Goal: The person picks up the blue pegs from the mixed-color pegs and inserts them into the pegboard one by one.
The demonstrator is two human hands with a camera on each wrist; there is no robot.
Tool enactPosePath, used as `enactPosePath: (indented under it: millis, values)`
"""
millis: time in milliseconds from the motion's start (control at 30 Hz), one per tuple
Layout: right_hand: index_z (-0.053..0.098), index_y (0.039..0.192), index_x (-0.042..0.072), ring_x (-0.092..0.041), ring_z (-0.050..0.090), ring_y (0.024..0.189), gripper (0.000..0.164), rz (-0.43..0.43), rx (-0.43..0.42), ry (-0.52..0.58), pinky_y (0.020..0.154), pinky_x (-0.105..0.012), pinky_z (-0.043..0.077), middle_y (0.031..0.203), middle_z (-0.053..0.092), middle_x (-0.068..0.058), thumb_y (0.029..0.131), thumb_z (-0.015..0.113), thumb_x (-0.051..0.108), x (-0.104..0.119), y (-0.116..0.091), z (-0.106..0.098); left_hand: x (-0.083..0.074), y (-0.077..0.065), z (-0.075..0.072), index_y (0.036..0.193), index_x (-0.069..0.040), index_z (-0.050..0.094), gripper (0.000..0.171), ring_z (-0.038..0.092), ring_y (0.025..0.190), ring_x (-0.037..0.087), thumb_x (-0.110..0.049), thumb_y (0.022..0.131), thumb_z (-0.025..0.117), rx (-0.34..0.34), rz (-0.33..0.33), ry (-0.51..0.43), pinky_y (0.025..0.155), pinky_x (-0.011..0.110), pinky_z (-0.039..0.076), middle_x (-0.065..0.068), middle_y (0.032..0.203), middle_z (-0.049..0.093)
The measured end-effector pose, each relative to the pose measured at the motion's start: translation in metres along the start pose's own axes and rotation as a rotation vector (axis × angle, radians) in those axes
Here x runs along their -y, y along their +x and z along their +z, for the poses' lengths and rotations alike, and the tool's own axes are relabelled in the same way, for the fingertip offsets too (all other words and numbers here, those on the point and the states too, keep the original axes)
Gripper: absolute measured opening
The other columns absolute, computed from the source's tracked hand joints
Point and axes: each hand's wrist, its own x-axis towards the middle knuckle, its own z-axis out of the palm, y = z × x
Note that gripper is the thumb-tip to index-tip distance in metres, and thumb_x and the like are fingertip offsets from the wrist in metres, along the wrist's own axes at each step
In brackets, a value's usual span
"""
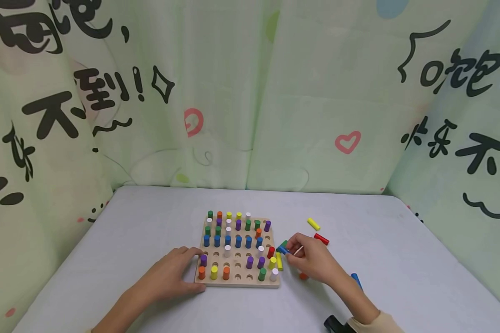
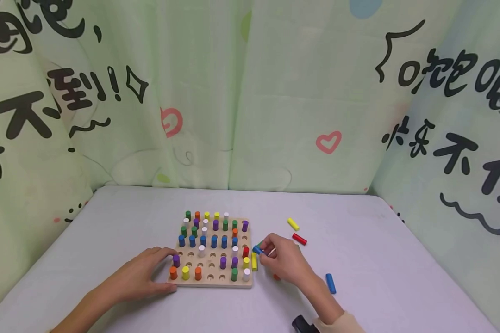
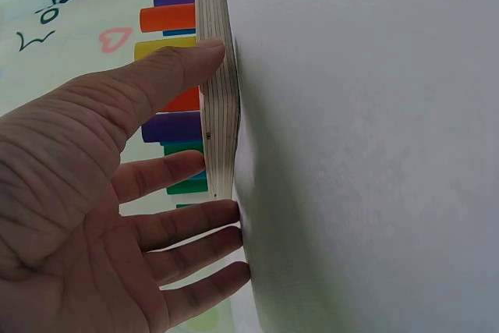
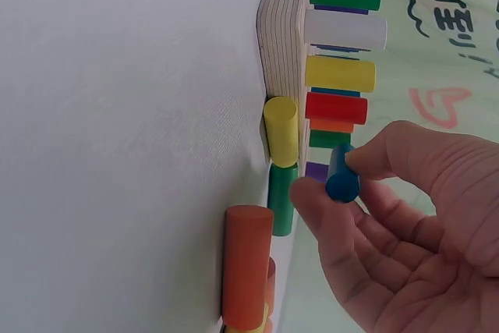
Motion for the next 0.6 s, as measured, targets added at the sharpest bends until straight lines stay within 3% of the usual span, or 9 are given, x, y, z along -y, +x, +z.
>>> enactPosePath:
  millis: [167, 300, 600]
  values:
    - [0.064, 0.095, 0.007, -0.012, 0.06, 0.076, 0.016, -0.022, 0.016, 0.019, 0.063, -0.021, 0.056, 0.087, 0.065, 0.001, 0.088, 0.078, 0.004, -0.002, 0.003, 0.002, 0.0, 0.0, 0.0, 0.129, -0.017, 0.063, 0.073, 0.057, 0.127, 0.037, -0.046, 0.069, 0.093, 0.0, -0.002, 0.0, 0.102, 0.062, 0.05, 0.015, 0.136, 0.062]
    - [0.064, 0.093, 0.009, -0.014, 0.057, 0.075, 0.015, 0.007, -0.013, 0.026, 0.061, -0.02, 0.053, 0.083, 0.063, 0.001, 0.087, 0.076, 0.002, -0.001, 0.006, 0.005, -0.001, 0.0, 0.0, 0.129, -0.016, 0.063, 0.073, 0.057, 0.127, 0.037, -0.045, 0.069, 0.093, -0.001, -0.001, 0.001, 0.102, 0.062, 0.05, 0.015, 0.136, 0.062]
    - [0.068, 0.099, 0.006, -0.013, 0.059, 0.08, 0.016, -0.003, -0.101, 0.046, 0.07, -0.019, 0.053, 0.089, 0.067, 0.001, 0.087, 0.076, 0.001, 0.002, 0.013, 0.009, -0.001, -0.001, 0.0, 0.129, -0.016, 0.063, 0.072, 0.057, 0.127, 0.037, -0.045, 0.069, 0.093, -0.002, -0.001, 0.001, 0.102, 0.062, 0.05, 0.015, 0.135, 0.063]
